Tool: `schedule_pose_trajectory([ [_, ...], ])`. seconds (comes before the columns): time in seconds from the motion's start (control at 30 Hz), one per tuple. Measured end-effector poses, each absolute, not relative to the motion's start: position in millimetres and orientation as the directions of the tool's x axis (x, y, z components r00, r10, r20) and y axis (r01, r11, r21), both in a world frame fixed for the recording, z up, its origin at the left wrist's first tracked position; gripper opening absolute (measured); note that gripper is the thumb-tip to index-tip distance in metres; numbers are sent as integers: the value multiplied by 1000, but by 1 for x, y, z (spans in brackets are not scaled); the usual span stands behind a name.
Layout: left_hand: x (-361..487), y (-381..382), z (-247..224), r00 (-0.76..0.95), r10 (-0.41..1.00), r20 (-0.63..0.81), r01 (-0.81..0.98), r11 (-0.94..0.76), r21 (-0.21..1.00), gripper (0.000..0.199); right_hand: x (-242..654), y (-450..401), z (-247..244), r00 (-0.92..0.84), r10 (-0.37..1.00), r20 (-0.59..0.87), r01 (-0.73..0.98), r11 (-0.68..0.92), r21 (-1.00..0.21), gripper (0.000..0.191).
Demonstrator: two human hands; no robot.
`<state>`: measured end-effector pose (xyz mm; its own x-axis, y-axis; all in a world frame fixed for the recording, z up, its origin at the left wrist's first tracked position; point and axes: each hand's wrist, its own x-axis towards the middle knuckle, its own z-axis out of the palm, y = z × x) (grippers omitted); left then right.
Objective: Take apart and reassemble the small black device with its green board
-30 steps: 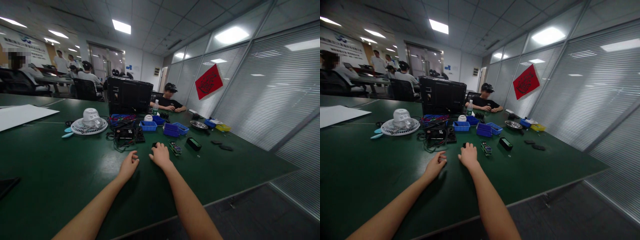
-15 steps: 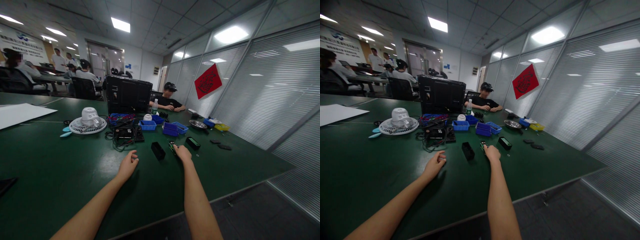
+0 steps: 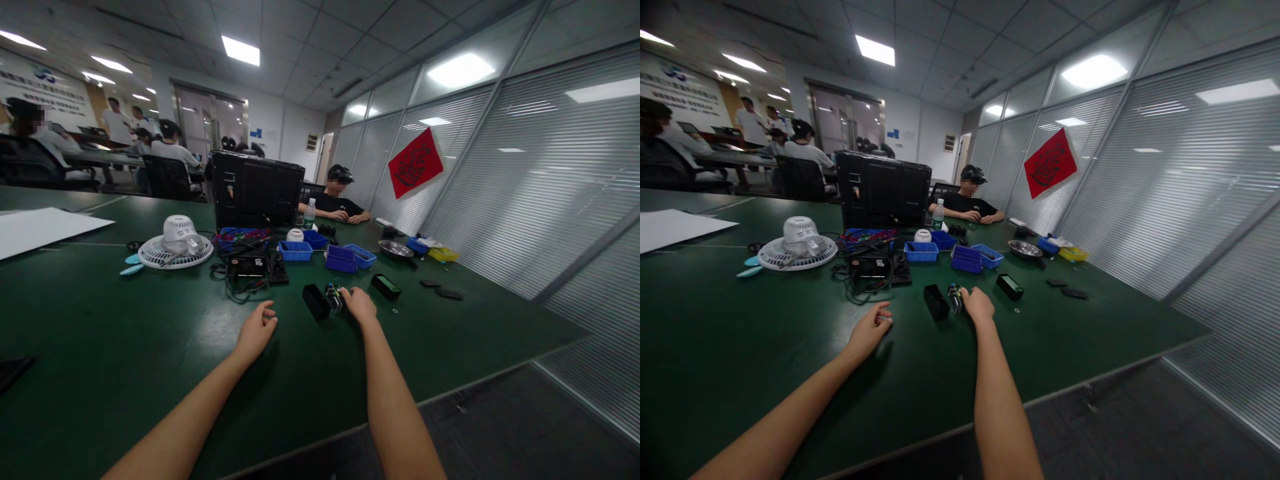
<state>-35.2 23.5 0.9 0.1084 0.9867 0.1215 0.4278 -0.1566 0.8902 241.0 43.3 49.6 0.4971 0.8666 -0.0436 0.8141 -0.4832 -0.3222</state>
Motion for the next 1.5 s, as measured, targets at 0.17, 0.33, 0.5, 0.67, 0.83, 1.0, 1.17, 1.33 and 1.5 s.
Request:
schedule_pose_trajectory([
  [0.17, -35, 24, -2, 114, 985, 133, 430, -170, 887, 41, 229, 43, 47, 398, 913, -93, 872, -408, -270, 52],
  [0.33, -35, 25, -2, 116, 985, 128, 427, -165, 889, 41, 225, 44, 43, 460, 888, -25, 859, -452, -240, 41],
  [0.5, -35, 24, -2, 119, 984, 132, 421, -170, 891, 40, 231, 41, 42, 495, 846, 195, 869, -481, -117, 40],
  [0.67, -35, 23, 1, 119, 985, 127, 424, -166, 890, 40, 233, 39, 43, 423, 890, 173, 906, -409, -111, 48],
  [0.83, -35, 21, 4, 112, 987, 112, 443, -150, 884, 40, 234, 42, 43, 433, 893, 124, 893, -406, -196, 54],
  [1.0, -35, 22, 1, 116, 986, 119, 415, -157, 896, 41, 234, 41, 46, 470, 881, 58, 868, -449, -211, 46],
  [1.17, -35, 25, -3, 125, 984, 125, 415, -166, 895, 42, 237, 43, 43, 479, 877, 34, 854, -457, -248, 40],
  [1.33, -35, 25, -3, 119, 984, 131, 433, -170, 885, 41, 234, 43, 46, 520, 832, 193, 830, -439, -343, 44],
  [1.5, -33, 24, -2, 121, 984, 131, 478, -173, 861, 39, 209, 38, 57, 444, 783, 435, 840, -195, -506, 45],
])
